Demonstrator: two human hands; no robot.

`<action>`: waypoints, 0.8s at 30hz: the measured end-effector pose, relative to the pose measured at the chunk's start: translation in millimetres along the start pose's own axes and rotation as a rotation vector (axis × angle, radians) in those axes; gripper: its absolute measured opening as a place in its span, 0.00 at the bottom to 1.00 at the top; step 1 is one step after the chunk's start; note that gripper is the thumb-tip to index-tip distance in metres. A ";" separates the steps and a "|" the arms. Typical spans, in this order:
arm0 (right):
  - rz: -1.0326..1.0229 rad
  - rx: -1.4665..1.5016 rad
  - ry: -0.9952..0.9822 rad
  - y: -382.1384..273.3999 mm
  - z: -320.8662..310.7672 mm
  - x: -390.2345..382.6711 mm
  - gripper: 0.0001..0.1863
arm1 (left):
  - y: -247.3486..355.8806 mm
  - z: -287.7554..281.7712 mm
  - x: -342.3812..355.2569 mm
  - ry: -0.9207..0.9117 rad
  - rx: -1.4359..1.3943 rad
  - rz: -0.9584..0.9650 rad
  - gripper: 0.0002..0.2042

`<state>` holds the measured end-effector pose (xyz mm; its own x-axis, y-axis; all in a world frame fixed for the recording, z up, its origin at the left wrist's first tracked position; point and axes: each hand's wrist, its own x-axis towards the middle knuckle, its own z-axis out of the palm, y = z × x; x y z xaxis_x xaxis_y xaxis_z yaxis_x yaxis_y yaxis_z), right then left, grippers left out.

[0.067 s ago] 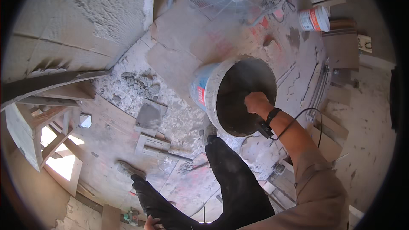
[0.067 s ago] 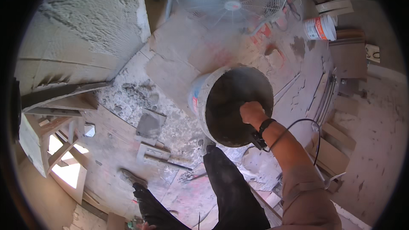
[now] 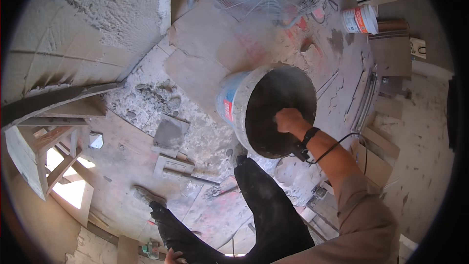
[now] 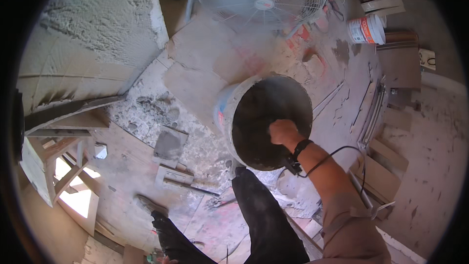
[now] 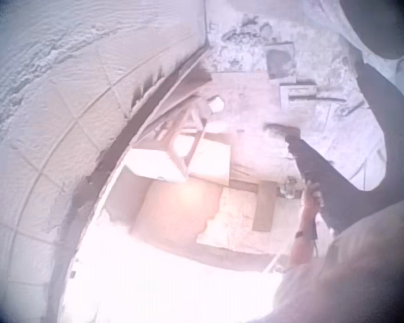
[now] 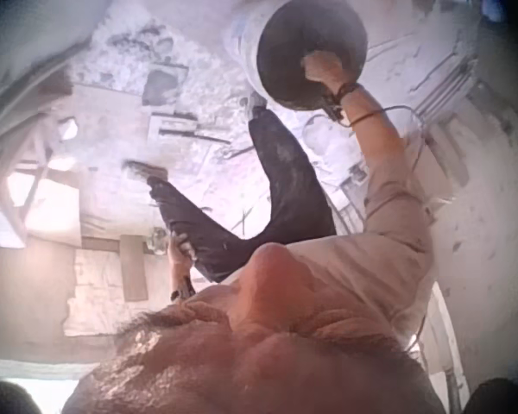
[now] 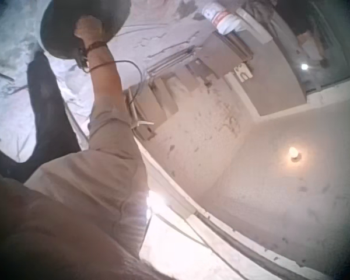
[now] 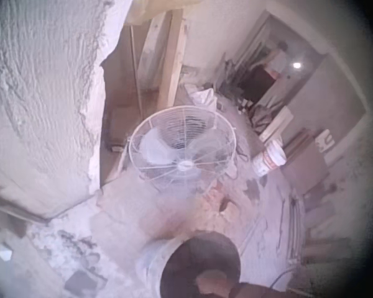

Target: Applying mortar and placing tiles on an interior wall under a window.

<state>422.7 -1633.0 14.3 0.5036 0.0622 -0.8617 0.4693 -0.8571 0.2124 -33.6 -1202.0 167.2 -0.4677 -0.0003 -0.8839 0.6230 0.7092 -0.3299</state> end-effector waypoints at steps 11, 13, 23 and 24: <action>-0.168 0.751 0.350 -6.5 40.6 5.0 0.18 | 21.7 35.5 -36.3 -0.032 0.028 -0.048 0.19; -0.168 0.857 0.366 -2.0 43.9 -4.3 0.17 | 21.8 33.6 -35.2 -0.045 0.046 -0.043 0.18; -0.047 1.132 0.476 1.0 8.5 -105.0 0.12 | 7.7 -7.5 -26.3 -0.155 0.004 -0.012 0.21; -0.020 1.189 0.472 -0.4 2.3 -120.1 0.12 | 3.0 -13.5 -22.8 -0.158 -0.019 0.010 0.21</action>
<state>360.4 -1641.3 116.6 0.8262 0.0458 -0.5615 -0.3313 -0.7666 -0.5501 -29.6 -1190.3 190.9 -0.3562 -0.1031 -0.9287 0.6142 0.7232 -0.3159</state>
